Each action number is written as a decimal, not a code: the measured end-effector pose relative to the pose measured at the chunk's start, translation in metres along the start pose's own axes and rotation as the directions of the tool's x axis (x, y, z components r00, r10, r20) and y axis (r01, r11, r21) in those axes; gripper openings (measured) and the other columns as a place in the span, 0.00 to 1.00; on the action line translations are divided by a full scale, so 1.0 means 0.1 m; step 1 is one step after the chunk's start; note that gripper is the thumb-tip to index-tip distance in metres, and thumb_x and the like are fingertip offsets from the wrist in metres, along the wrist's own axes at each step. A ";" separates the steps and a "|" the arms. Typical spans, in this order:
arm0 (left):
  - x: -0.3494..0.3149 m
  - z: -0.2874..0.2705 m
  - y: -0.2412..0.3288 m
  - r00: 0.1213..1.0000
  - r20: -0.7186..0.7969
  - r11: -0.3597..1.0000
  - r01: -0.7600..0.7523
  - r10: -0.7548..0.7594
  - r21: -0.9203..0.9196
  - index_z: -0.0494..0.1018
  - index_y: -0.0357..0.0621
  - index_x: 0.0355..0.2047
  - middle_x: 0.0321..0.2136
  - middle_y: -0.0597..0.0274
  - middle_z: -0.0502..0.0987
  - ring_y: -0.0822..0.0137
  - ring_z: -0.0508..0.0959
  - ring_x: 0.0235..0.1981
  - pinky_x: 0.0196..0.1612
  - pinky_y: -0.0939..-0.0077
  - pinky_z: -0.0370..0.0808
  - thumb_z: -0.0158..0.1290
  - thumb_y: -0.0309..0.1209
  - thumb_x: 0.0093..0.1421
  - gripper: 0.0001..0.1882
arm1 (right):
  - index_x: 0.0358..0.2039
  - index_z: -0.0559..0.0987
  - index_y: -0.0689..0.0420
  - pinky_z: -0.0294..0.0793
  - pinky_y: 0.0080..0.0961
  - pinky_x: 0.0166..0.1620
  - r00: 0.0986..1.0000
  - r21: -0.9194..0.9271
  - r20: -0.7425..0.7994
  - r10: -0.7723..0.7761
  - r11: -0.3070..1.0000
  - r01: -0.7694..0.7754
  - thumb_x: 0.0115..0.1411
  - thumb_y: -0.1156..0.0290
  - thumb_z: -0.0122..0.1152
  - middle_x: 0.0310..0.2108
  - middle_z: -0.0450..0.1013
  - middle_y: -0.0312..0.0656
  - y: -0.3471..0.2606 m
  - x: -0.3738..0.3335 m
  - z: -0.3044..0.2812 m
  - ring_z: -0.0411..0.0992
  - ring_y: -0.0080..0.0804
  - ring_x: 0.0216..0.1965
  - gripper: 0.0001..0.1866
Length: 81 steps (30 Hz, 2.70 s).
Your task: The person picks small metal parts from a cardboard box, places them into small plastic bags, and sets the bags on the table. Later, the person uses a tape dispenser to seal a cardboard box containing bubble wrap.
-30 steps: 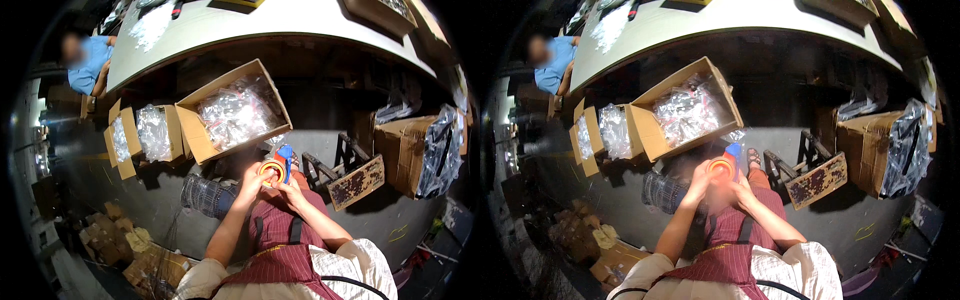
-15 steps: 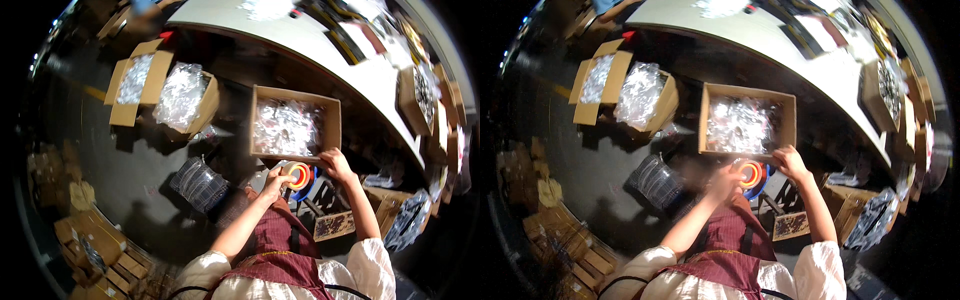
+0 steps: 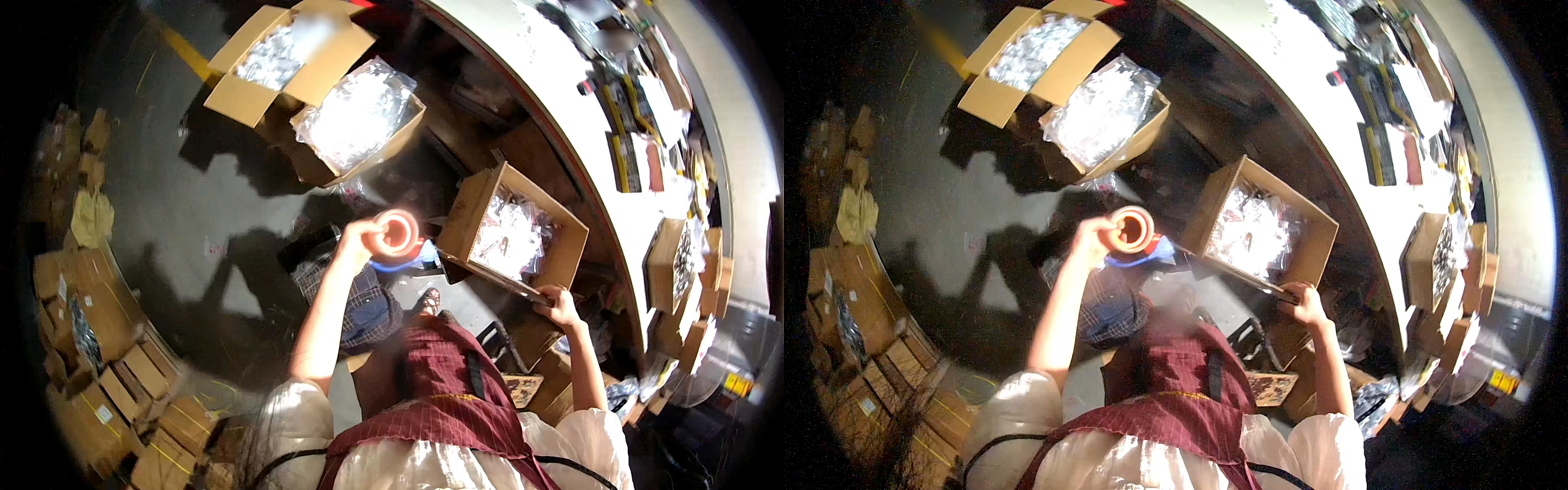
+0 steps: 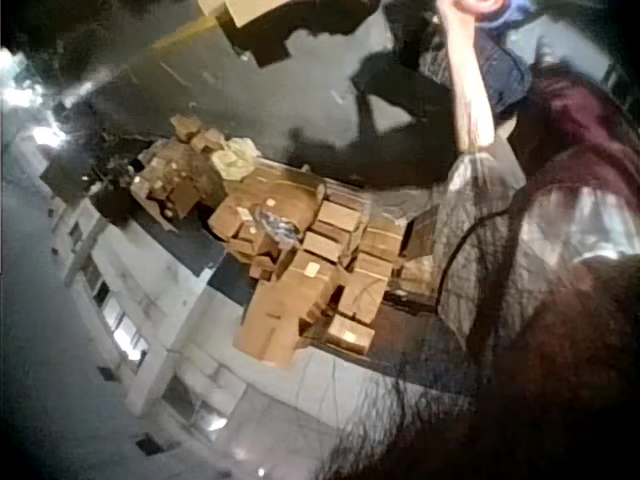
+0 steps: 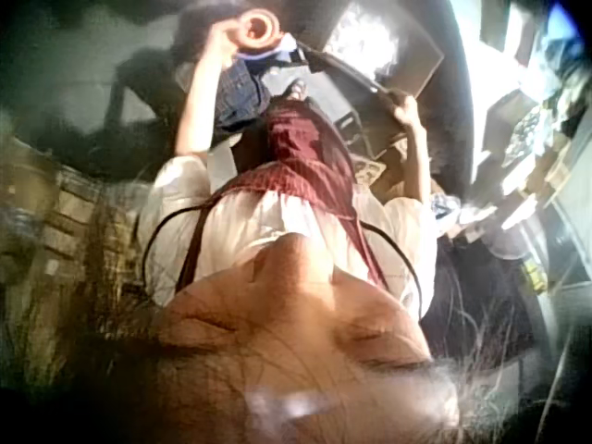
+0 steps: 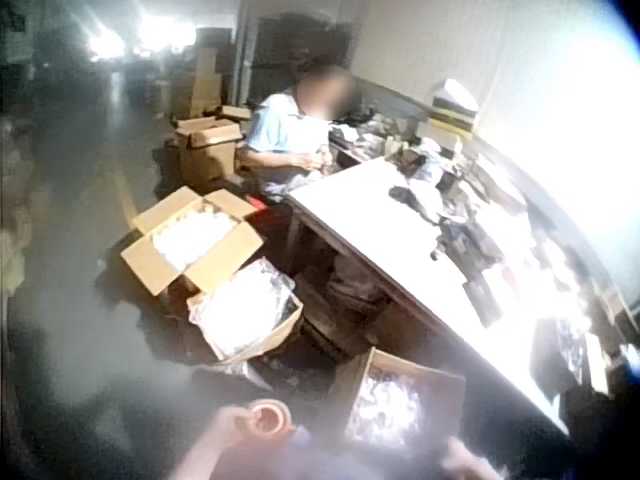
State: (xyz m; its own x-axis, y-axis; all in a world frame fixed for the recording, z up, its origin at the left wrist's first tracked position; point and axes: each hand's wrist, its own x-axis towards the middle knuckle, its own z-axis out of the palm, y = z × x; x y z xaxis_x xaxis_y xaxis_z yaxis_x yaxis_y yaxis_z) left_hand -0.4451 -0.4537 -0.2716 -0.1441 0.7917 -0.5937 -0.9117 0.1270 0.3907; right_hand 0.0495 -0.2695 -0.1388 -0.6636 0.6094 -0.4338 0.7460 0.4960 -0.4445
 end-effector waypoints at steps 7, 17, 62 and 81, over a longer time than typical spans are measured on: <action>0.27 0.45 0.28 0.993 0.120 0.999 -0.004 -0.002 0.047 0.81 0.36 0.34 0.33 0.55 0.84 0.63 0.83 0.35 0.46 0.67 0.80 0.60 0.30 0.53 0.11 | 0.49 0.81 0.60 0.67 0.49 0.62 0.832 -0.173 -0.020 -0.554 0.822 0.543 0.51 0.72 0.65 0.47 0.78 0.51 -1.66 1.42 -0.63 0.73 0.54 0.52 0.22; -0.43 -0.49 -0.40 0.987 -0.095 0.989 -0.135 0.130 -0.052 0.80 0.33 0.34 0.32 0.55 0.82 0.62 0.83 0.34 0.43 0.68 0.80 0.56 0.32 0.50 0.15 | 0.53 0.80 0.57 0.65 0.46 0.65 0.569 -0.162 0.334 -0.751 0.549 0.820 0.56 0.65 0.66 0.56 0.74 0.48 -2.20 2.74 -0.25 0.71 0.48 0.59 0.24; 1.66 1.26 0.76 0.973 0.182 0.649 -0.047 -0.143 0.759 0.85 0.47 0.43 0.33 0.68 0.84 0.73 0.79 0.33 0.38 0.79 0.75 0.65 0.41 0.58 0.15 | 0.41 0.82 0.50 0.65 0.42 0.62 0.056 -0.276 0.770 -0.636 -0.253 0.927 0.48 0.62 0.69 0.42 0.78 0.39 -2.46 3.46 -0.39 0.73 0.39 0.53 0.18; 0.23 1.79 -1.40 0.739 -0.035 0.093 -0.037 0.672 0.995 0.45 0.24 0.69 0.66 0.23 0.52 0.27 0.51 0.70 0.71 0.38 0.52 0.54 0.18 0.56 0.44 | 0.55 0.83 0.60 0.74 0.33 0.62 0.430 0.386 0.782 -0.452 0.892 0.236 0.35 0.63 0.61 0.53 0.79 0.52 -1.70 4.16 -0.77 0.78 0.43 0.53 0.40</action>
State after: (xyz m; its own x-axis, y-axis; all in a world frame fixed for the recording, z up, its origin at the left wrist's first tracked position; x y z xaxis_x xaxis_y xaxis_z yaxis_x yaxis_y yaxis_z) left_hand -0.2520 -0.3465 -0.2138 -0.7331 0.6497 -0.2012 0.3033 0.5770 0.7583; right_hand -0.3490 -0.0530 -0.1834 -0.6657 -0.4459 -0.5984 0.4871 0.3477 -0.8011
